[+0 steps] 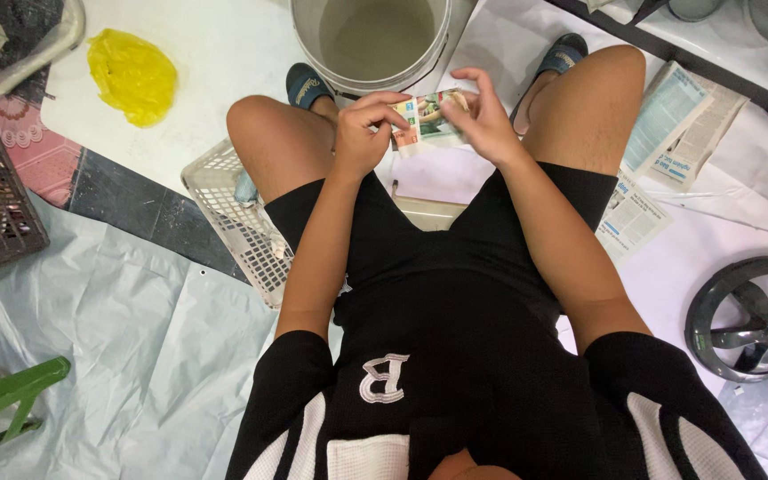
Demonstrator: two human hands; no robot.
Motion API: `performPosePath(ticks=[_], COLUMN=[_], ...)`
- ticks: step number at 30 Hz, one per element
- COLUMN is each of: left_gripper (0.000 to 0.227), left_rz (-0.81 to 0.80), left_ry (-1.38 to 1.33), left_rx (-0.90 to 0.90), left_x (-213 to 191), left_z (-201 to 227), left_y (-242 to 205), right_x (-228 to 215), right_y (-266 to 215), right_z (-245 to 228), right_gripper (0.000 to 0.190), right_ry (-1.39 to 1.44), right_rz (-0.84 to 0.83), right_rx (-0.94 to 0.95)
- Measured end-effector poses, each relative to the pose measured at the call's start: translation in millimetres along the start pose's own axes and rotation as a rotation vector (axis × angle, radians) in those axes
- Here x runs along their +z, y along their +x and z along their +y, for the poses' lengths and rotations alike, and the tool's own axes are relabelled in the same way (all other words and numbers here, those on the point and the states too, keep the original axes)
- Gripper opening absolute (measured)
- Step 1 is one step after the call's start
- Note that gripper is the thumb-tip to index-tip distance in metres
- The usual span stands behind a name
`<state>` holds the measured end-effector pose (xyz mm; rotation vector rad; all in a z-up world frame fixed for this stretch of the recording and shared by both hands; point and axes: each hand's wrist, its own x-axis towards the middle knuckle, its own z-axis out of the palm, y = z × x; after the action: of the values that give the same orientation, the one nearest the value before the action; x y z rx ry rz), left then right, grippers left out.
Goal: The person sits on the floor and wraps individual ceramic dishes in newspaper. They pick up each dish, fold a sheet of newspaper around it, and place the wrapped item into a white plastic basket. The process is repeated for multiple dishes.
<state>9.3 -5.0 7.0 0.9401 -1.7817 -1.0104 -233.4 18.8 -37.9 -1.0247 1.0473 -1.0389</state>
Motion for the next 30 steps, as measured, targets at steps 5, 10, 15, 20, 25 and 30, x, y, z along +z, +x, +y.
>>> performPosePath(ticks=[5,10,15,20,25,30], left_gripper=[0.038,0.018,0.014,0.016,0.014,0.019], left_rz=[-0.072,-0.039,-0.06,-0.08,-0.224,-0.317], left_ry=[0.026,0.188,0.238,0.128,-0.007,0.008], left_rx=[-0.112,-0.015,-0.02,-0.065,-0.395,-0.109], left_x=[-8,-1,11,13,13,19], left_z=[24,26,12,8,5,0], left_y=[5,5,6,0,0,-7], right_x=[5,14,22,16,8,9], right_y=[-2,-7,-14,-7,-8,-13], right_z=[-4,-23,-29,-18,-22,-34], right_gripper=[0.028,0.028,0.017,0.009,0.007,0.013], right_ry=[-0.151,-0.454,-0.513,-0.615,-0.629,-0.634], right_rz=[0.005,0.025,0.026,0.132,0.142,-0.031], right_rx=[-0.184,-0.317,-0.345,-0.348,-0.444,-0.505])
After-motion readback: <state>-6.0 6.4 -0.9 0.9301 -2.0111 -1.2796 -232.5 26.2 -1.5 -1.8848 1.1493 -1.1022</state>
